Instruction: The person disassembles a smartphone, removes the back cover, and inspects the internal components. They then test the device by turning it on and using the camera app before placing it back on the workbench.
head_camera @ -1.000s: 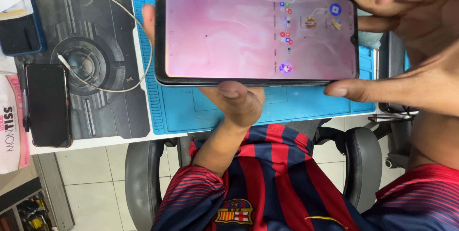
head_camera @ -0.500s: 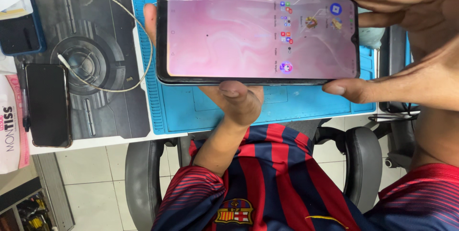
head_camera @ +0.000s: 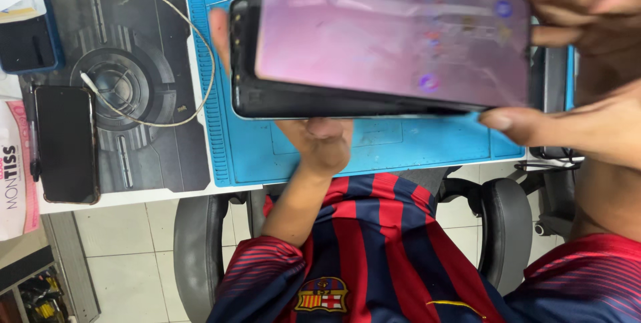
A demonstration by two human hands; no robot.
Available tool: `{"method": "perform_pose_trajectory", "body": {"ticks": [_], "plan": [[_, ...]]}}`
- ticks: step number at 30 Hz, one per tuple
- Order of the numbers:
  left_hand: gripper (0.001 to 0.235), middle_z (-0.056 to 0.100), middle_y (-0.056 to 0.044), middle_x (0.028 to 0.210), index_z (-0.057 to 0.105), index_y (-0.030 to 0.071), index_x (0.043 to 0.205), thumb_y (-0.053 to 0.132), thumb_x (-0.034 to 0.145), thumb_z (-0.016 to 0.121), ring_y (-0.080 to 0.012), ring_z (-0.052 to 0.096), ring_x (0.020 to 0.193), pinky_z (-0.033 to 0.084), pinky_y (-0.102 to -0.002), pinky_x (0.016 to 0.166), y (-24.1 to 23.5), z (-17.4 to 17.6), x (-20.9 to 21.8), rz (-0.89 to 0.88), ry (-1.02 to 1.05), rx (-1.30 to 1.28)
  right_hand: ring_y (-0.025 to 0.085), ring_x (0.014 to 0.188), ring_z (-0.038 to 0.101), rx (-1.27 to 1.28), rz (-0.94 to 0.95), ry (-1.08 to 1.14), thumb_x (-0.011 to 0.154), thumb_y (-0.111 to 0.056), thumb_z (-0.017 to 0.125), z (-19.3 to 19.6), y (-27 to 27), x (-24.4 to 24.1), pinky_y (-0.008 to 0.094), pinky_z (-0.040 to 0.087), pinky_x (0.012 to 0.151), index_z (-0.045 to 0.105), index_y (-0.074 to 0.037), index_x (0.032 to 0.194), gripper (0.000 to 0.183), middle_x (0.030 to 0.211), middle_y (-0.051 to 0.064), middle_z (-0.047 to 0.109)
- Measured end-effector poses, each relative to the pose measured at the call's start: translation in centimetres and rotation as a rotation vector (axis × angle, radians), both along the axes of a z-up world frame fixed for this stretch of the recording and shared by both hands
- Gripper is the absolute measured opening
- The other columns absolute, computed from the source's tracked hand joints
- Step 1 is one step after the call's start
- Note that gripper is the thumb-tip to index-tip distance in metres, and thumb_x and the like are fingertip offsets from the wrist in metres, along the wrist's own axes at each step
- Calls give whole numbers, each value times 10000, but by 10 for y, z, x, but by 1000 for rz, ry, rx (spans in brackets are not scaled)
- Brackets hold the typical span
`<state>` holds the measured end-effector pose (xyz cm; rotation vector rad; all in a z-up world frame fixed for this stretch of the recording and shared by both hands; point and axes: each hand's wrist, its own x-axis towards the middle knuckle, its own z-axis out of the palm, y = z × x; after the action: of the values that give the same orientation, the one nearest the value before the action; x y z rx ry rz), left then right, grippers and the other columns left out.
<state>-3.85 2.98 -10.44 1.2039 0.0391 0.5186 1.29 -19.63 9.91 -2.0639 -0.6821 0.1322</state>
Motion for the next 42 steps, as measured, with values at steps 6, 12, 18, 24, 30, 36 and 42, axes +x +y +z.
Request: {"method": "perform_pose_trajectory", "body": {"ticks": [6, 12, 18, 24, 30, 36, 42], "plan": [[812, 390, -204, 1509, 84, 97, 1502, 457, 1039, 646, -396, 430, 1359, 564, -378, 942, 52, 42, 14, -718, -329, -1052, 300, 1319, 559, -93, -255, -104, 816, 69, 749, -44, -43, -18, 354, 471, 1103, 431, 24, 1500, 756, 1517, 233, 490], [1089, 513, -220, 1519, 118, 400, 1637, 186, 875, 866, -326, 577, 1375, 547, -476, 1112, 70, 63, 1, -180, -453, 31, 195, 1368, 586, 353, -364, 32, 957, -28, 879, -110, -43, -34, 303, 575, 1141, 411, -104, 1273, 570, 1494, 189, 535], [1048, 542, -249, 1464, 141, 346, 1529, 147, 836, 902, -303, 630, 1334, 589, -429, 1098, 87, 41, -5, -267, -447, 143, 189, 1076, 701, -27, -293, -136, 749, -164, 1002, -145, -1, -46, 308, 591, 871, 443, -57, 1165, 705, 1234, 164, 694], [965, 547, -250, 1417, 179, 258, 1380, 117, 798, 936, -280, 652, 1276, 597, -394, 1065, 82, 40, -10, -405, -399, 122, 243, 1183, 675, -196, 10, 20, 747, -267, 921, -150, 38, -36, 359, 544, 978, 622, -85, 1333, 683, 1473, 166, 598], [939, 555, -251, 1337, 204, 215, 1294, 148, 741, 961, -297, 632, 1249, 579, -423, 1096, 77, 60, -5, -97, -433, 419, 325, 1451, 491, -155, 121, 0, 877, -332, 831, -157, 61, -23, 462, 461, 1147, 483, -65, 1505, 765, 1631, 191, 406], [948, 566, -238, 1345, 209, 219, 1315, 134, 766, 976, -280, 681, 1212, 664, -329, 927, 78, 60, -2, -197, -389, 516, 308, 1599, 293, -368, 300, -348, 972, -342, 731, -169, 70, 4, 632, -4, 1285, 631, -180, 1435, 501, 1597, 131, 481], [1003, 542, -191, 1294, 239, 165, 1382, 101, 727, 996, -277, 631, 1183, 577, -352, 928, 85, 44, -20, -167, -319, 683, 324, 1600, 199, -212, 269, -220, 896, -311, 760, -171, 75, 14, 658, -50, 1270, 696, -174, 1206, 345, 1522, 100, 522]]}}
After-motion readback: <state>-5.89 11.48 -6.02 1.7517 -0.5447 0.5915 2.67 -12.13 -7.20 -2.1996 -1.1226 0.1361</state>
